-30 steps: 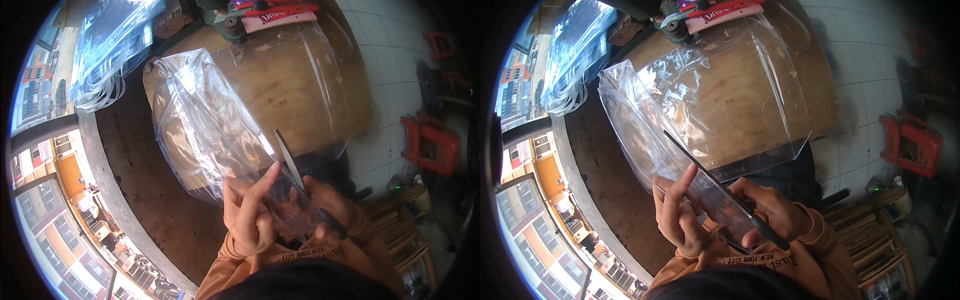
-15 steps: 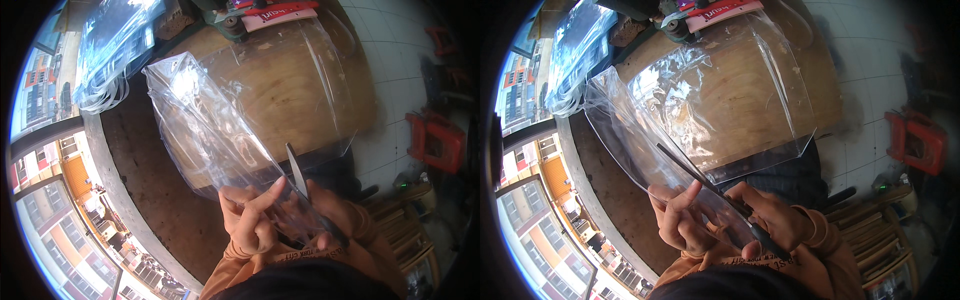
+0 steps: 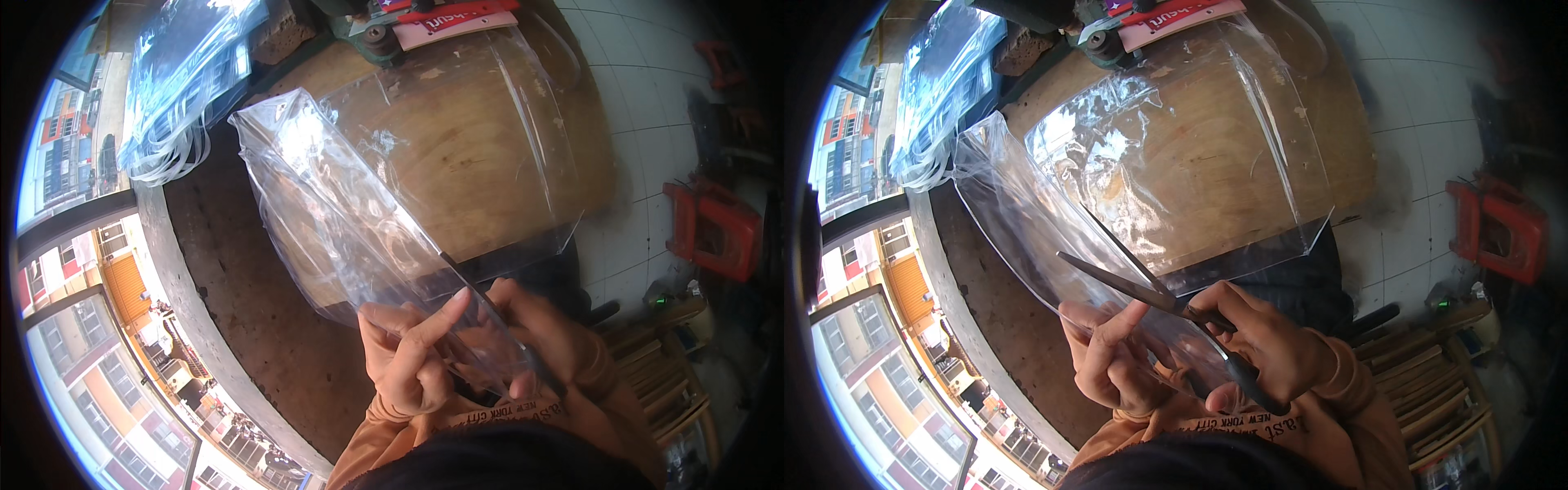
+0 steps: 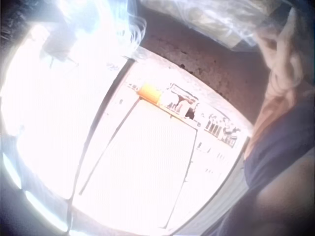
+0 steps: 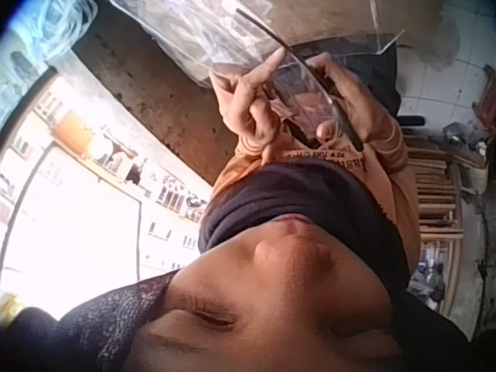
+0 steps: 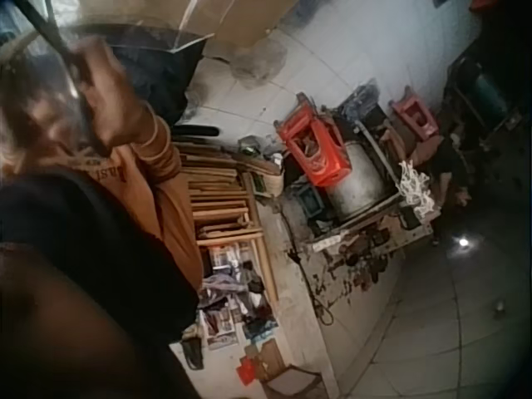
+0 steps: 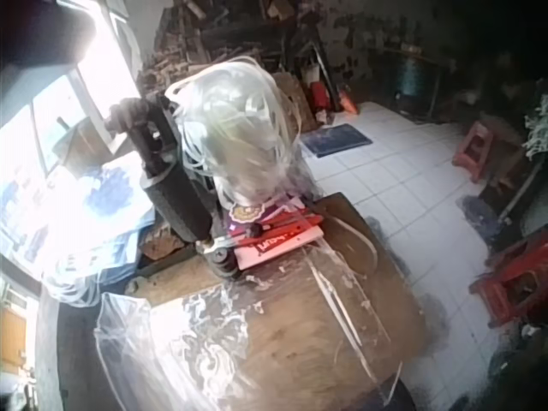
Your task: The person cuts along the sealed edge of clear plastic bags using scissors, handling the bags one by one on a wooden table.
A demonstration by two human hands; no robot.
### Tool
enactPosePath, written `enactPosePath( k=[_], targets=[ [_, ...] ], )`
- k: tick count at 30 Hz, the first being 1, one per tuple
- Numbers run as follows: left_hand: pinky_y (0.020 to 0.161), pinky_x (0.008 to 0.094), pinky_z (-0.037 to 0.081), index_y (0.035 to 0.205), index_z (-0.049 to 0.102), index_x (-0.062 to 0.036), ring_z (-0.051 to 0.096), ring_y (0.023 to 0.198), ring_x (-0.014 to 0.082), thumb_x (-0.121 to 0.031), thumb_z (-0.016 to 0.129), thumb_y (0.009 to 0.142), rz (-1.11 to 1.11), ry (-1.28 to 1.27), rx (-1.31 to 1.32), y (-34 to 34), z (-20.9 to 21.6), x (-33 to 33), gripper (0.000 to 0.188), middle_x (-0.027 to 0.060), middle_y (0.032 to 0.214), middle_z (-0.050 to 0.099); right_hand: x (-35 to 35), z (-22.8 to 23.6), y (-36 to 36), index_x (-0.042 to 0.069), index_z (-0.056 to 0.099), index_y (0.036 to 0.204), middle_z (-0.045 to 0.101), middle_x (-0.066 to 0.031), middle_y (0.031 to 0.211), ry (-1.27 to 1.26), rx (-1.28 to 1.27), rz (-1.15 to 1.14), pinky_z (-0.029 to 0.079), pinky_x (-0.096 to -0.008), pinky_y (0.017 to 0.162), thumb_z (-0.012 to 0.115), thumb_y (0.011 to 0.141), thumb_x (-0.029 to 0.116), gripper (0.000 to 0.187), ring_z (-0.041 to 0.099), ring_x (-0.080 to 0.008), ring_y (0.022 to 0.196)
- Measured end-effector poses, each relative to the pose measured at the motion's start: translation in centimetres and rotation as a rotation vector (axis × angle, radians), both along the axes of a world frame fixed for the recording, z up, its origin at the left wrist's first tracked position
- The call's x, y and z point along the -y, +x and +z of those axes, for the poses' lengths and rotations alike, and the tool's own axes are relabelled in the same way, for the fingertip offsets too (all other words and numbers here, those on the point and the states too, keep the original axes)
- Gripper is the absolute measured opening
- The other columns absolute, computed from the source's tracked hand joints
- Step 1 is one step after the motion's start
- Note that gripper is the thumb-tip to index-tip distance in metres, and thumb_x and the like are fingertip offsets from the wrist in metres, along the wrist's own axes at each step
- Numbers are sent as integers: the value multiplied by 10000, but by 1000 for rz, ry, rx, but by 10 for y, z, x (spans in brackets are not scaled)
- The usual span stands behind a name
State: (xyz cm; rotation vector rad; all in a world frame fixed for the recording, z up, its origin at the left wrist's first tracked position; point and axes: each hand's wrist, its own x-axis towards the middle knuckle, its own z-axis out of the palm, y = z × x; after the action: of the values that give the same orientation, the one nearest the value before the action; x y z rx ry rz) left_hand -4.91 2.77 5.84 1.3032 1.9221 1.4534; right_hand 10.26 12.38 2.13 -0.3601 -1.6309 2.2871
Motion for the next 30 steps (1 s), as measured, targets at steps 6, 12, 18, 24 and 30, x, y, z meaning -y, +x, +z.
enactPosePath(
  k=[6, 12, 18, 24, 30],
  targets=[
    [523, 215, 331, 1067, 657, 51, 403, 550, 91, 92, 391, 642, -7, -36, 32, -2, 6, -1, 504, 45, 765, 379, -9, -2, 1, -42, 432, 1123, 429, -80, 891, 47, 96, 54, 384, -267, 713, 835, 635, 432, 791, 420, -146, 777],
    [599, 225, 344, 1085, 650, 50, 422, 613, 107, 96, 408, 619, 2, -79, -6, -1, 7, -2, 527, 38, 742, 390, -11, 1, -1, -38, 431, 1121, 476, -99, 940, -5, 43, 78, 408, -281, 749, 839, 634, 418, 782, 471, -165, 819],
    [659, 230, 336, 1112, 643, 38, 426, 671, 133, 100, 434, 567, -93, -127, -36, -2, 11, -5, 586, 36, 750, 413, -7, -10, -2, -53, 414, 1124, 488, -129, 1008, -46, -73, 51, 419, -283, 793, 860, 619, 380, 801, 487, -162, 908],
    [647, 225, 355, 1083, 658, 40, 436, 676, 130, 115, 448, 553, -56, -86, -78, 0, 7, -10, 575, 41, 759, 413, -2, -2, -1, -73, 386, 1138, 455, -149, 1069, -223, -1, 41, 406, -295, 827, 831, 646, 428, 831, 475, -188, 942],
    [620, 217, 372, 1053, 671, 45, 440, 678, 134, 121, 455, 544, -48, -76, -54, 3, 5, -12, 558, 49, 782, 409, 3, -6, 1, -62, 369, 1146, 468, -140, 1045, -225, -5, 13, 396, -301, 835, 810, 660, 463, 841, 476, -184, 930]
  ],
)
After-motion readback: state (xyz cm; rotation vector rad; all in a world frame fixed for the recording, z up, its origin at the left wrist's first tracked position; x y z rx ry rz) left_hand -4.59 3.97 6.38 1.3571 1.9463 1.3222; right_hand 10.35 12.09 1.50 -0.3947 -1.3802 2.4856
